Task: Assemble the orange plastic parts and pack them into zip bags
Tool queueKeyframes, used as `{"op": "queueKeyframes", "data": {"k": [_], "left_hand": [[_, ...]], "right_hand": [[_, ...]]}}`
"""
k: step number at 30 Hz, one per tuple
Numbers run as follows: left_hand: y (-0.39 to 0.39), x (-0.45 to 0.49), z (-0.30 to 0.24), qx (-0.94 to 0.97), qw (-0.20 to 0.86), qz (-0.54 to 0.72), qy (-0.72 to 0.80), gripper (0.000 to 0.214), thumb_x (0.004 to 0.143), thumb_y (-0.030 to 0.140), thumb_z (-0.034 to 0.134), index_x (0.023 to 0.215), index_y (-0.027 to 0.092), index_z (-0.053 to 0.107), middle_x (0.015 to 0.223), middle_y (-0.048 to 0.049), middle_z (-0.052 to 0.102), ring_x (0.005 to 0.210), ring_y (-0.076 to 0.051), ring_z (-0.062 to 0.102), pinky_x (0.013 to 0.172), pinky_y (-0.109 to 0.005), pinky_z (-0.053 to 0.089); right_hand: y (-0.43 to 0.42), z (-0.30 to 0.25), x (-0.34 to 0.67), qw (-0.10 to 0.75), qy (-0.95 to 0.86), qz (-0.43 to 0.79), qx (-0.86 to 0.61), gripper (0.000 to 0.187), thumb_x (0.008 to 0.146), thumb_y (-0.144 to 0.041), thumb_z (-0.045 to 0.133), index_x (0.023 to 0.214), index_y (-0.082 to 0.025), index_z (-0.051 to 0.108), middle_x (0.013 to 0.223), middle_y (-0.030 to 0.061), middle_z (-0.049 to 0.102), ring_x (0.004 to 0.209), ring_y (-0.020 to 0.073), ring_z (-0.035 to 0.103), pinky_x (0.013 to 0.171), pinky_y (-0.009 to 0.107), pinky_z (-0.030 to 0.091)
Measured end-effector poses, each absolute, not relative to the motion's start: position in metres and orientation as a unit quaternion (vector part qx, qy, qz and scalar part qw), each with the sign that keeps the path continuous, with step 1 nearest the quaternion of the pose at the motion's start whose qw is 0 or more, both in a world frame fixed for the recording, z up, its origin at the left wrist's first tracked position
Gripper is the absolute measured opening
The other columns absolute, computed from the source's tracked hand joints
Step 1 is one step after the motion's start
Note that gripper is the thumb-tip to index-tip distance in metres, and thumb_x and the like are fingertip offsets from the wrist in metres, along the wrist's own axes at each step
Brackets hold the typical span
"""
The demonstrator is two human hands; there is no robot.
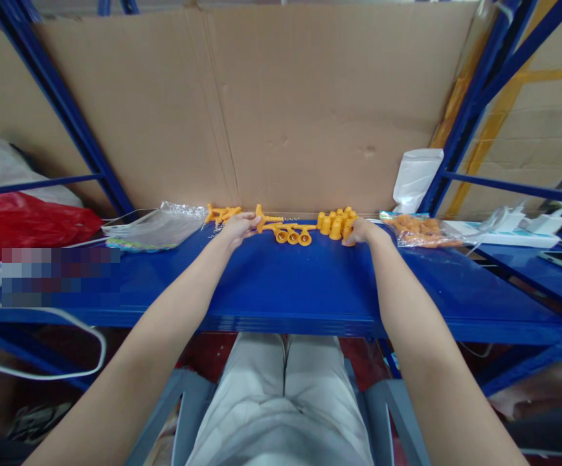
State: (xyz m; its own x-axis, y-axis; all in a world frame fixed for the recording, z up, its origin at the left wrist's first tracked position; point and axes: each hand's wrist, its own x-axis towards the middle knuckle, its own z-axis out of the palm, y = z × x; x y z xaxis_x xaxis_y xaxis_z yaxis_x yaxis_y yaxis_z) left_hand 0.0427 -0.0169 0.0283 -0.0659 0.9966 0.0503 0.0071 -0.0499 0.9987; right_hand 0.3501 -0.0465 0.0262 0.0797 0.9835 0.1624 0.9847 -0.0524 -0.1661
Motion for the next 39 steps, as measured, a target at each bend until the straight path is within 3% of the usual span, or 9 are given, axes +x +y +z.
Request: {"op": "queueKeyframes", "data": {"k": [2, 4, 7, 12, 20, 30, 39], "left_hand": [[-0.017, 0.041, 0.028, 0.510, 0.465, 0.518, 0.505, 0.007, 0.079, 0.008, 0.067, 0.077, 0.015, 0.066, 0.072, -0.0028, 0.070, 0.081, -0.016, 0.070, 0.084, -0.033, 0.058], [-0.017, 0.040, 0.026, 0.525, 0.470, 0.505, 0.499, 0.009, 0.074, 0.010, 0.074, 0.080, 0.014, 0.068, 0.077, -0.0046, 0.072, 0.083, -0.018, 0.070, 0.084, -0.036, 0.058], [-0.017, 0.041, 0.023, 0.544, 0.485, 0.485, 0.483, 0.015, 0.069, 0.011, 0.079, 0.080, 0.013, 0.069, 0.078, -0.0060, 0.072, 0.082, -0.019, 0.070, 0.086, -0.040, 0.058], [-0.018, 0.041, 0.021, 0.555, 0.495, 0.458, 0.486, 0.010, 0.074, 0.006, 0.073, 0.079, 0.013, 0.068, 0.073, -0.0045, 0.071, 0.081, -0.018, 0.070, 0.089, -0.041, 0.057], [-0.017, 0.040, 0.023, 0.554, 0.482, 0.452, 0.506, 0.014, 0.072, 0.006, 0.075, 0.081, 0.013, 0.067, 0.081, -0.0077, 0.072, 0.089, -0.022, 0.071, 0.088, -0.042, 0.056], [-0.017, 0.042, 0.021, 0.557, 0.482, 0.454, 0.501, 0.013, 0.071, 0.005, 0.074, 0.078, 0.014, 0.068, 0.076, -0.0062, 0.071, 0.090, -0.022, 0.070, 0.087, -0.041, 0.056], [-0.019, 0.041, 0.020, 0.565, 0.487, 0.445, 0.496, 0.008, 0.076, 0.007, 0.071, 0.077, 0.014, 0.068, 0.072, -0.0051, 0.072, 0.079, -0.018, 0.071, 0.086, -0.038, 0.057]], "right_hand": [[-0.051, 0.036, 0.340, 0.034, -0.666, -0.023, -0.745, 0.018, 0.068, -0.023, 0.074, 0.084, -0.014, 0.074, 0.081, 0.0078, 0.072, 0.081, 0.0222, 0.069, 0.070, 0.027, 0.053], [-0.056, 0.043, 0.326, 0.017, -0.674, -0.044, -0.737, 0.025, 0.070, -0.022, 0.073, 0.093, -0.013, 0.074, 0.088, 0.0108, 0.073, 0.087, 0.0246, 0.070, 0.073, 0.027, 0.053], [-0.063, 0.046, 0.304, 0.053, -0.705, -0.060, -0.705, 0.031, 0.071, -0.015, 0.071, 0.102, -0.015, 0.072, 0.101, 0.0135, 0.073, 0.097, 0.0290, 0.069, 0.080, 0.032, 0.052], [-0.060, 0.037, 0.291, 0.097, -0.750, -0.043, -0.653, 0.031, 0.073, -0.011, 0.069, 0.104, -0.018, 0.071, 0.113, 0.0133, 0.071, 0.109, 0.0322, 0.065, 0.090, 0.039, 0.049], [-0.049, 0.032, 0.297, 0.130, -0.748, -0.054, -0.649, 0.029, 0.076, -0.017, 0.071, 0.104, -0.022, 0.072, 0.111, 0.0085, 0.072, 0.106, 0.0292, 0.065, 0.090, 0.038, 0.050], [-0.049, 0.029, 0.294, 0.166, -0.776, -0.043, -0.606, 0.027, 0.075, -0.016, 0.071, 0.102, -0.022, 0.072, 0.103, 0.0068, 0.074, 0.097, 0.0242, 0.067, 0.086, 0.034, 0.050], [-0.045, 0.021, 0.283, 0.335, -0.766, 0.080, -0.542, 0.038, 0.072, -0.022, 0.076, 0.109, -0.020, 0.069, 0.107, 0.0083, 0.071, 0.088, 0.0203, 0.067, 0.083, 0.036, 0.053]]}}
